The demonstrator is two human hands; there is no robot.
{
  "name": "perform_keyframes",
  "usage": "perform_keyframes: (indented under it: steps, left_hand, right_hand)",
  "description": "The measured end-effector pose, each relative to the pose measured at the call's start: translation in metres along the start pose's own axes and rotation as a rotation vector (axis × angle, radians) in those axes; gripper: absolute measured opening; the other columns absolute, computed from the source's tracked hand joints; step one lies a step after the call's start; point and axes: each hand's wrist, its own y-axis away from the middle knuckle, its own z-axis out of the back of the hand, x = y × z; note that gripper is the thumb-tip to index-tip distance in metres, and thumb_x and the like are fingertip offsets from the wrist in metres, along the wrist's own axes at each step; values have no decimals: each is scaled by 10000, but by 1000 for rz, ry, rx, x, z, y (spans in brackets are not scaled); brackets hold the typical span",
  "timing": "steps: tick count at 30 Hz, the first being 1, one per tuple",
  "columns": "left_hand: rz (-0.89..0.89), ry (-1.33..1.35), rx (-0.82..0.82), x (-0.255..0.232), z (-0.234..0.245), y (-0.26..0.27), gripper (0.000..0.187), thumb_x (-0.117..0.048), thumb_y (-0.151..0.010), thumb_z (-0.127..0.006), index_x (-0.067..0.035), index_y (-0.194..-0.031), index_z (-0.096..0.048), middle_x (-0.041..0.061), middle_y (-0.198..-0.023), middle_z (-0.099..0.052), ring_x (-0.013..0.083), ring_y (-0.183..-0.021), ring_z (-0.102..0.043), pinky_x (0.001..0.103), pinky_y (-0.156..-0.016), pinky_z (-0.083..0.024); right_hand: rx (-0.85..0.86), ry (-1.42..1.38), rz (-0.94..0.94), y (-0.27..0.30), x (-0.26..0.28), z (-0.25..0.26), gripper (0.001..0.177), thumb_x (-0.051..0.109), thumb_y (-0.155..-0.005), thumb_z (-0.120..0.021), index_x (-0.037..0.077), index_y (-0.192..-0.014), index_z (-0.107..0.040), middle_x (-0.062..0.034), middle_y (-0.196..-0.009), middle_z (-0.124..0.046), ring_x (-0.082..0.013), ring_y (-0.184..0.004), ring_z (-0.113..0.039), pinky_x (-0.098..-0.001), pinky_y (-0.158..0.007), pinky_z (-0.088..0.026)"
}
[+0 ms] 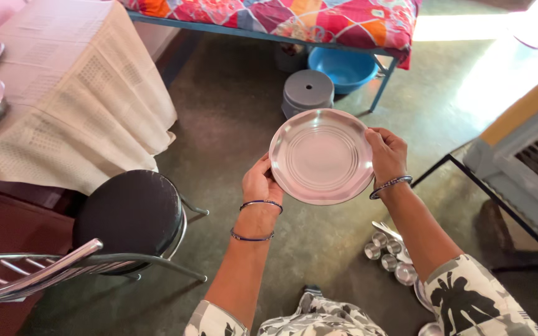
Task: The person places several metal plates and cups on a small table covered with a patterned cloth. They pick up items from the floor, arrange them on the table, and adjust their positions to form a simple table setting.
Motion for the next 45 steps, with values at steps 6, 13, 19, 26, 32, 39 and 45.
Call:
perform_keyframes:
  steps: [6,13,19,26,32,39,45]
  left_hand:
    - [-63,30,-67,-17,-17,-21,336,-32,-944,-531,95,-1234,-645,160,-1135,-711,243,-1038,-693,369,-921,-577]
    - [-137,46,-82,-39,-6,-45,340,-27,-950,-513,94,-1243,-637,167,-1118,-708,247,-1025,-692,374,-918,-574]
    - [-167,71,-90,-70,12,-91,353,-26,-952,-494,98,-1257,-625,180,-1139,-708,257,-1044,-692,374,-938,-570]
    - [-199,100,-70,-119,30,-152,365,-24,-946,-486,107,-1257,-625,199,-1165,-696,273,-1070,-683,382,-957,-564]
    - [-182,134,-134,-167,39,-193,366,-36,-956,-462,94,-1254,-630,184,-1164,-699,262,-1069,-682,384,-951,-562]
    - [-228,164,-141,-202,57,-240,357,-29,-963,-449,102,-1243,-629,185,-1160,-701,262,-1070,-686,377,-963,-562]
    - [-293,188,-234,-230,72,-293,333,-40,-979,-449,85,-1231,-628,184,-1166,-696,268,-1073,-687,388,-956,-570]
  right_hand:
    - [101,-10,12,-46,4,-32,241,174,-952,-659,-39,-1029,-743,16,-834,-685,-52,-716,-575,-218,-647,-465]
    - [202,-15,16,-79,-11,-73,244,179,-966,-657,-36,-1036,-748,30,-837,-680,-38,-722,-567,-206,-662,-465]
    - [222,13,0,-106,-23,-124,236,181,-972,-666,-33,-1025,-750,37,-820,-658,-40,-710,-546,-210,-647,-449]
    - [246,61,-7,-140,-26,-199,226,164,-966,-661,-33,-1025,-755,33,-819,-662,-43,-704,-552,-207,-639,-448]
    - [281,24,-33,-162,-29,-262,224,160,-976,-651,-30,-1038,-751,30,-830,-675,-38,-711,-570,-201,-642,-462]
    - [313,43,-84,-196,-50,-321,223,164,-971,-651,-25,-1038,-749,22,-805,-676,-43,-687,-575,-204,-630,-470]
    - [387,69,-40,-249,-81,-383,216,157,-977,-670,-32,-1031,-758,32,-814,-657,-39,-702,-541,-208,-636,-444]
